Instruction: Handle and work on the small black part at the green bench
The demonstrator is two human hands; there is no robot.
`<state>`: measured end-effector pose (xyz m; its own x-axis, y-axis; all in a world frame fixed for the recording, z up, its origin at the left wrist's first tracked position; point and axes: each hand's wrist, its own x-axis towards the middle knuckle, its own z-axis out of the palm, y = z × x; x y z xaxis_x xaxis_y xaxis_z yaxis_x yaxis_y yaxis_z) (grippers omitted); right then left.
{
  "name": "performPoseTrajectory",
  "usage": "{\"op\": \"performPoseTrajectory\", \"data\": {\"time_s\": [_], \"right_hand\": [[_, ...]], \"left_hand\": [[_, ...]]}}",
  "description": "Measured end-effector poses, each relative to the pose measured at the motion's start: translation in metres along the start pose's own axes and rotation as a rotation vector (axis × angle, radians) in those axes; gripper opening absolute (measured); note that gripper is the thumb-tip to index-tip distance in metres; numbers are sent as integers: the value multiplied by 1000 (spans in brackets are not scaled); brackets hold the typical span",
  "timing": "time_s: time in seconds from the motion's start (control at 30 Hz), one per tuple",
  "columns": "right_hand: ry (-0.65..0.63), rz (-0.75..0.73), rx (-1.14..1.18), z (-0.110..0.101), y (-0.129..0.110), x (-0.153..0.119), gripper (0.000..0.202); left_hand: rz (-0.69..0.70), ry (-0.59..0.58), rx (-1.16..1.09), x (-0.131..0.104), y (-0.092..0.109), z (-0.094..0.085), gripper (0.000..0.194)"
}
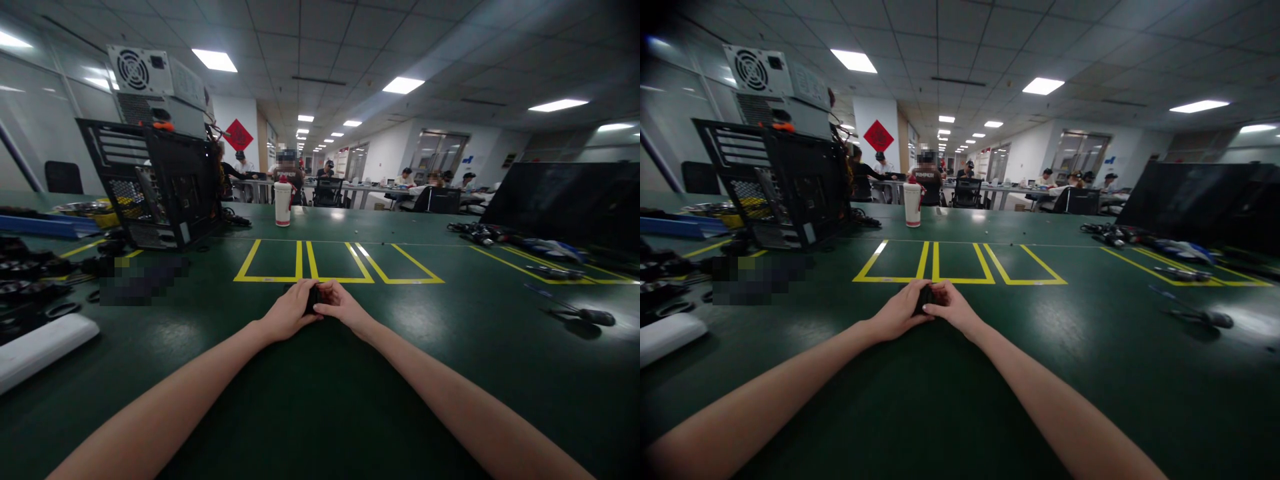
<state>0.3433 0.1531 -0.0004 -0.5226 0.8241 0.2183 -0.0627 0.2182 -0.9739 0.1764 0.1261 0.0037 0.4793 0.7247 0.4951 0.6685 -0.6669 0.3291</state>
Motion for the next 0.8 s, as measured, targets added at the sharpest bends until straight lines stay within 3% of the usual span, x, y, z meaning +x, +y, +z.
{"op": "performPoseTrajectory", "data": {"time_s": [0.1,0.4,0.6,0.8], "right_hand": [[29,11,-15,1,0,-1,31],[-5,9,30,0,-1,0,40],[43,-20,16,1,-1,1,25],[75,43,-5,1,2,2,32]], "left_hand": [[5,7,0,0,0,0,62],[-3,4,-2,-1,0,0,60],[17,18,8,0,-1,2,62],[3,11,2,-1,-2,2,62]]}}
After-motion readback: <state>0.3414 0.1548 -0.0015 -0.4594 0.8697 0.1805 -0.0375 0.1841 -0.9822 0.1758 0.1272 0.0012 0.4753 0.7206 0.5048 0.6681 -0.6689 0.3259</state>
